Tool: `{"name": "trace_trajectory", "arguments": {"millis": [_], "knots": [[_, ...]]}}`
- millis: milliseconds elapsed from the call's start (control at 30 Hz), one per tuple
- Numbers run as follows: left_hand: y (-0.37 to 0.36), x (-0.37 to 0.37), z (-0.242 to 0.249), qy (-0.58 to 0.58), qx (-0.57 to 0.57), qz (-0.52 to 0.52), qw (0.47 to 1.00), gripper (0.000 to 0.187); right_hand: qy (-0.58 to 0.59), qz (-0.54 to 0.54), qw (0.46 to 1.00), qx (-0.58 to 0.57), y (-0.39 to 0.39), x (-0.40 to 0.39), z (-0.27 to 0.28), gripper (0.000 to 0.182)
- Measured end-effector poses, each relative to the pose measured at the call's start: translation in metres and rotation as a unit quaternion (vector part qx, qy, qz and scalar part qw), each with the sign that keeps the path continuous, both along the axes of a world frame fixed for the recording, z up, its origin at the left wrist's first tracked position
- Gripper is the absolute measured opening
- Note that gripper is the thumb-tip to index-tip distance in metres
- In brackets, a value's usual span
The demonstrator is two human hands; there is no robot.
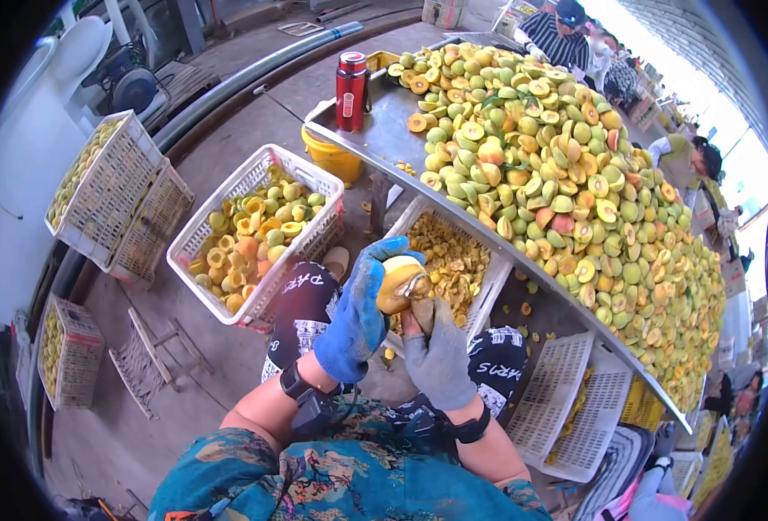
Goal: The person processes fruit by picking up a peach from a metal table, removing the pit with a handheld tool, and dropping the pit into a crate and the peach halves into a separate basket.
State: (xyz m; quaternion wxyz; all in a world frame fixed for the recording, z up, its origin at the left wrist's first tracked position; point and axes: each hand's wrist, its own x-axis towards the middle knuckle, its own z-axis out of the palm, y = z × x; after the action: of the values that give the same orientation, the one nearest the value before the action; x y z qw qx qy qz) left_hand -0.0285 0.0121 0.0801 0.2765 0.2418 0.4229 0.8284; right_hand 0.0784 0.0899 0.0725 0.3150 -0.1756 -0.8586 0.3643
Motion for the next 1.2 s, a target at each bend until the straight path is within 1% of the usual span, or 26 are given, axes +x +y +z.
{"name": "trace_trajectory", "arguments": {"millis": [33,167,233,300,367,433,500,533,600,633,667,700,733,767,833,867,900,933,967,1000,1033,1067,1100,1167,1200], "knots": [[-0.002,0.001,0.0,0.001,0.004,0.003,1.0,0.057,-0.028,-0.022,0.999,0.041,-0.003,0.001,0.004,0.033],[-0.008,0.004,0.002,0.023,0.021,0.019,0.999,0.055,-0.05,-0.033,0.996,0.059,-0.014,0.004,0.012,0.031],[-0.01,0.005,0.003,0.03,0.018,0.023,0.999,0.055,-0.018,0.006,1.0,0.002,-0.02,0.005,0.012,0.03],[-0.01,0.006,-0.001,0.058,0.011,0.041,0.997,0.054,-0.009,0.027,0.999,-0.016,-0.022,0.007,0.01,0.031],[-0.008,0.009,-0.001,0.052,0.012,0.037,0.998,0.053,-0.001,0.046,0.998,-0.032,-0.022,0.009,0.01,0.032],[-0.007,0.009,-0.002,0.046,0.012,0.035,0.998,0.053,-0.025,0.075,0.991,-0.109,-0.021,0.01,0.01,0.03],[-0.008,0.005,-0.006,0.095,-0.038,0.005,0.995,0.056,-0.048,0.075,0.989,-0.12,-0.018,0.011,0.007,0.029],[-0.006,0.005,-0.005,0.093,-0.037,0.005,0.995,0.056,-0.07,0.075,0.986,-0.132,-0.016,0.012,0.007,0.029],[-0.003,0.004,-0.005,0.014,-0.023,-0.038,0.999,0.055,-0.069,0.091,0.985,-0.13,-0.012,0.014,0.008,0.029],[-0.002,0.001,-0.004,0.011,-0.024,-0.038,0.999,0.055,-0.068,0.107,0.984,-0.129,-0.009,0.015,0.008,0.03],[-0.003,-0.003,-0.004,0.013,-0.033,-0.074,0.997,0.057,-0.071,0.107,0.983,-0.13,-0.006,0.018,0.008,0.03],[-0.003,-0.007,-0.003,0.015,-0.043,-0.11,0.993,0.059,-0.105,0.12,0.978,-0.135,-0.002,0.02,0.008,0.031],[-0.002,-0.011,0.001,0.077,-0.072,-0.09,0.99,0.057,-0.139,0.133,0.971,-0.141,0.002,0.021,0.008,0.031],[0.0,-0.014,-0.002,0.07,-0.077,-0.09,0.991,0.057,-0.145,0.133,0.969,-0.146,0.004,0.023,0.008,0.031],[0.008,-0.021,-0.007,0.06,-0.089,-0.159,0.981,0.055,-0.16,0.139,0.961,-0.179,0.011,0.023,0.017,0.037],[0.009,-0.022,-0.01,0.045,-0.084,-0.155,0.983,0.052,-0.16,0.139,0.961,-0.179,0.015,0.022,0.022,0.037],[0.011,-0.022,-0.013,0.044,-0.085,-0.156,0.983,0.052,-0.201,0.163,0.935,-0.243,0.018,0.022,0.027,0.037],[0.011,-0.022,-0.017,0.068,-0.107,-0.143,0.981,0.051,-0.24,0.186,0.903,-0.306,0.021,0.022,0.029,0.039],[0.013,-0.022,-0.02,0.092,-0.129,-0.131,0.979,0.05,-0.24,0.186,0.902,-0.307,0.024,0.022,0.025,0.039],[0.014,-0.023,-0.022,0.091,-0.13,-0.132,0.979,0.05,-0.248,0.197,0.884,-0.343,0.028,0.022,0.019,0.04],[0.015,-0.025,-0.025,0.117,-0.135,-0.127,0.976,0.049,-0.256,0.208,0.865,-0.379,0.029,0.022,0.015,0.041],[0.016,-0.026,-0.027,0.142,-0.139,-0.123,0.972,0.047,-0.257,0.207,0.863,-0.382,0.03,0.022,0.014,0.041],[0.018,-0.027,-0.028,0.141,-0.14,-0.124,0.972,0.047,-0.257,0.201,0.87,-0.369,0.03,0.021,0.016,0.041],[0.021,-0.031,-0.031,0.206,-0.228,-0.128,0.943,0.047,-0.257,0.195,0.876,-0.358,0.029,0.019,0.013,0.041],[0.023,-0.034,-0.029,0.207,-0.229,-0.13,0.942,0.047,-0.259,0.186,0.891,-0.323,0.028,0.018,0.008,0.04]]}}
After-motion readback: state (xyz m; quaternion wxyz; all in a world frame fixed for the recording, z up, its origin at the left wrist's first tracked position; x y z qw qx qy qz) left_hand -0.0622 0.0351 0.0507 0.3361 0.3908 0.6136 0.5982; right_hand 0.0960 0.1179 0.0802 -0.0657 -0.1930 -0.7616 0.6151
